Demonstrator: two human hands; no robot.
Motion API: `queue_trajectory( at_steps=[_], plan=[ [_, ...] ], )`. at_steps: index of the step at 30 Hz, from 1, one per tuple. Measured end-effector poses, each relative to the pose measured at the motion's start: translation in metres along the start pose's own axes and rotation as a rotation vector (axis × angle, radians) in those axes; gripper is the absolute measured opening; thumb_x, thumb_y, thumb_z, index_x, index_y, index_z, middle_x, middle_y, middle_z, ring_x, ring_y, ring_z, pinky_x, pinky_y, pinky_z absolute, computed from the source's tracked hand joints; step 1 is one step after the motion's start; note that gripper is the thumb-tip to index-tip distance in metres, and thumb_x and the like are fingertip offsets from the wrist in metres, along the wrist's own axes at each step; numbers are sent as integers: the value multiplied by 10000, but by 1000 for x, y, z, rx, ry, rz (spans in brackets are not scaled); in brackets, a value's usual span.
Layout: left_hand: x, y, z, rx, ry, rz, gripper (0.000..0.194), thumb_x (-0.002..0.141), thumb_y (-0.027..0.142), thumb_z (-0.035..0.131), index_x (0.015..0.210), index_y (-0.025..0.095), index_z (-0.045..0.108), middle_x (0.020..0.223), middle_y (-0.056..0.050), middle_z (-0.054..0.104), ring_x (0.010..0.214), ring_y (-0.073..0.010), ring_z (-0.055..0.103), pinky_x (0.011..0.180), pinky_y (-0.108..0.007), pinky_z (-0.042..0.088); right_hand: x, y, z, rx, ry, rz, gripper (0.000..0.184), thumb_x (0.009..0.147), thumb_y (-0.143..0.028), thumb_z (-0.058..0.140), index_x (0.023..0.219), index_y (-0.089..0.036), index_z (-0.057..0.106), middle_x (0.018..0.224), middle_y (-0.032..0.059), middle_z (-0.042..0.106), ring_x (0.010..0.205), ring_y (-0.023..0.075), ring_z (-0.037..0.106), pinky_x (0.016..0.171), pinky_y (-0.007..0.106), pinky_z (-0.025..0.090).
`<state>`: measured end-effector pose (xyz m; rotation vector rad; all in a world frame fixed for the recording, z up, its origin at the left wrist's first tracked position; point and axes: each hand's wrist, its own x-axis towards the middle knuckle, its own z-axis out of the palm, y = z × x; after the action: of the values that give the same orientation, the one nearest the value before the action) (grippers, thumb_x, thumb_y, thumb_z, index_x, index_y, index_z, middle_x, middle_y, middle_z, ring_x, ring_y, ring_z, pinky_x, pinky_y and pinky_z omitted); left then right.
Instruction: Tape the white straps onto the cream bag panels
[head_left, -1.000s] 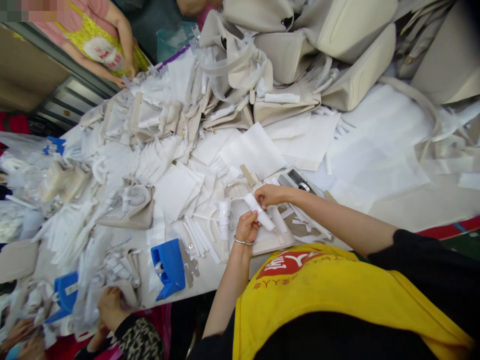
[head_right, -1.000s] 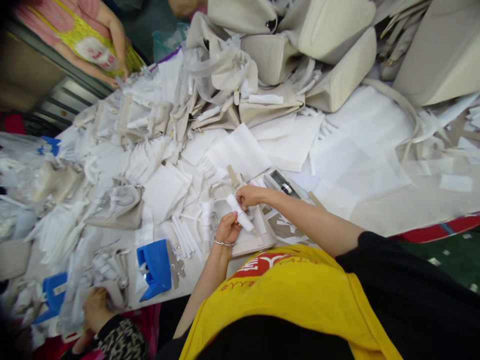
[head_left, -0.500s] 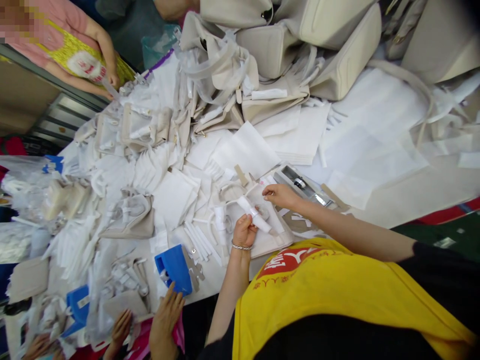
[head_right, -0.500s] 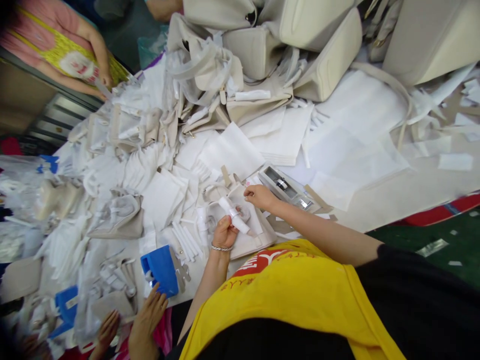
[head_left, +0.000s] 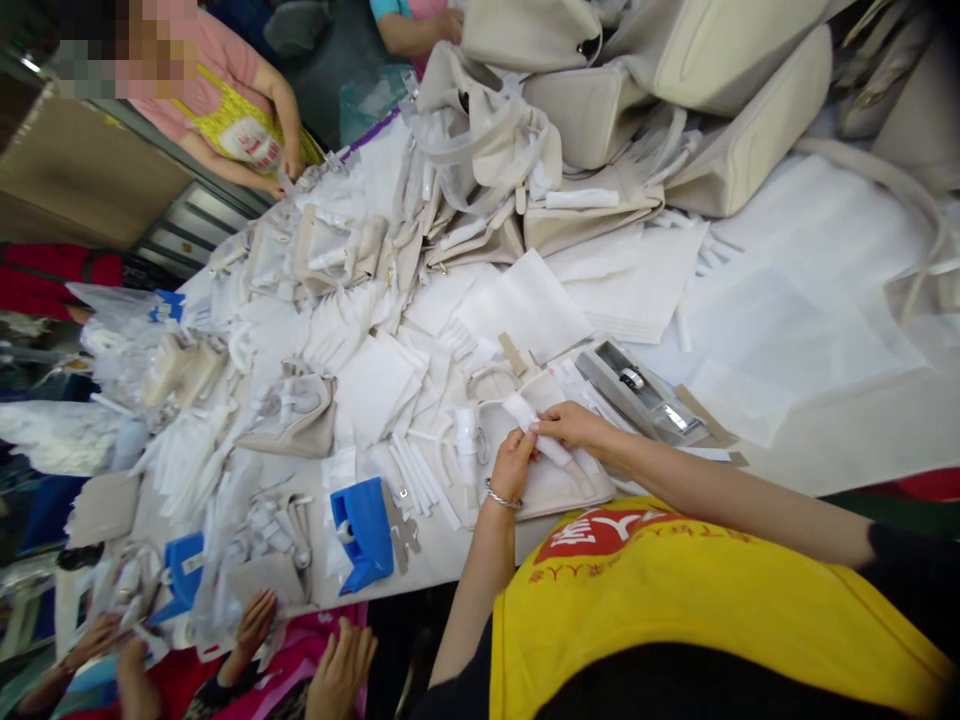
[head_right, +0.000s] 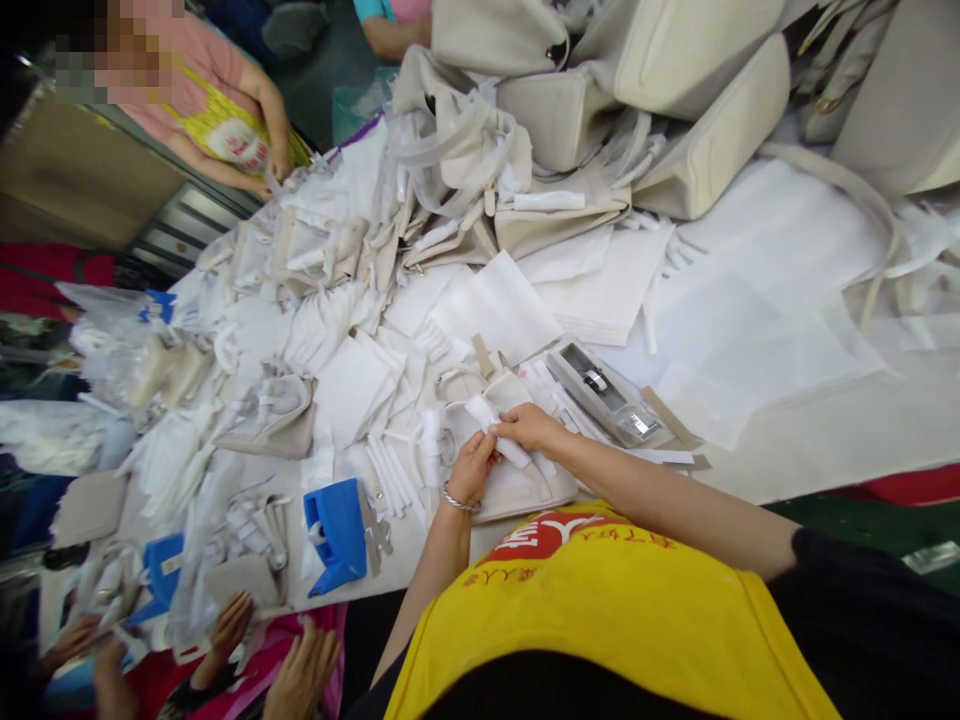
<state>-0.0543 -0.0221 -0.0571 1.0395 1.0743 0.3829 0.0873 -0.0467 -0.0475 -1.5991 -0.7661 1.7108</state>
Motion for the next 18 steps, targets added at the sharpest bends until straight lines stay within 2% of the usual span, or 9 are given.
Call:
queue_trajectory(
  at_steps=[2, 4, 7, 10, 12, 14, 16, 18],
  plan=[
    [0, -1, -4, 42, 13, 17, 275, 714, 420, 504, 659, 151, 521, 583, -9, 441, 560, -103, 404, 532, -240, 347, 4, 2, -4, -21, -79, -35, 310, 662, -428, 525, 668, -122, 572, 462, -34, 476, 408, 65, 376, 377, 185, 248],
    [1, -3, -8, -12, -25, 21, 283, 721, 423, 491, 628, 156, 495, 594, -11, 437, 556, -103, 403, 514, -240, 340, 8, 5, -6, -112, -107, -86, 342, 667, -461, 507, 657, -124, 567, 436, -51, 422, 394, 59, 327, 373, 188, 229],
    [8, -6, -9, -142, -83, -3, 277, 712, 413, 501, 642, 146, 487, 587, 3, 424, 523, -83, 383, 468, -220, 306, 17, 13, -2, -283, -11, -186, 348, 694, -449, 464, 619, -123, 561, 459, -40, 437, 428, 72, 357, 409, 199, 268],
    [16, -9, -4, -266, -78, -63, 269, 677, 393, 541, 669, 127, 501, 561, 14, 424, 503, -70, 384, 463, -207, 316, 23, 19, 5, -466, 126, -246, 374, 740, -421, 395, 596, -121, 565, 515, -2, 508, 499, 104, 432, 461, 217, 307],
    [17, -8, 1, -328, -46, -88, 271, 659, 382, 558, 686, 116, 518, 565, 11, 442, 516, -71, 411, 502, -216, 365, 22, 18, 5, -625, 170, -244, 408, 763, -420, 359, 600, -120, 582, 551, 31, 552, 540, 130, 474, 490, 231, 323],
    [11, -4, 3, -313, -4, -66, 274, 660, 374, 557, 745, 113, 548, 615, -5, 486, 548, -82, 451, 551, -241, 410, 19, 8, -3, -774, 157, -255, 416, 762, -442, 372, 639, -123, 608, 628, 68, 599, 591, 152, 515, 532, 242, 346],
    [-1, 4, -1, -208, 88, 22, 290, 658, 353, 565, 840, 128, 574, 728, -33, 536, 597, -99, 493, 584, -259, 434, 17, -9, -17, -864, 182, -284, 405, 750, -468, 401, 722, -135, 631, 736, 89, 627, 639, 163, 544, 580, 247, 367],
    [-17, 14, -17, -64, 218, 157, 312, 662, 327, 568, 922, 155, 582, 862, -55, 557, 658, -116, 524, 617, -265, 444, 23, -30, -33, -891, 299, -303, 385, 753, -465, 406, 797, -158, 634, 819, 92, 633, 692, 173, 560, 628, 255, 379]
  ],
)
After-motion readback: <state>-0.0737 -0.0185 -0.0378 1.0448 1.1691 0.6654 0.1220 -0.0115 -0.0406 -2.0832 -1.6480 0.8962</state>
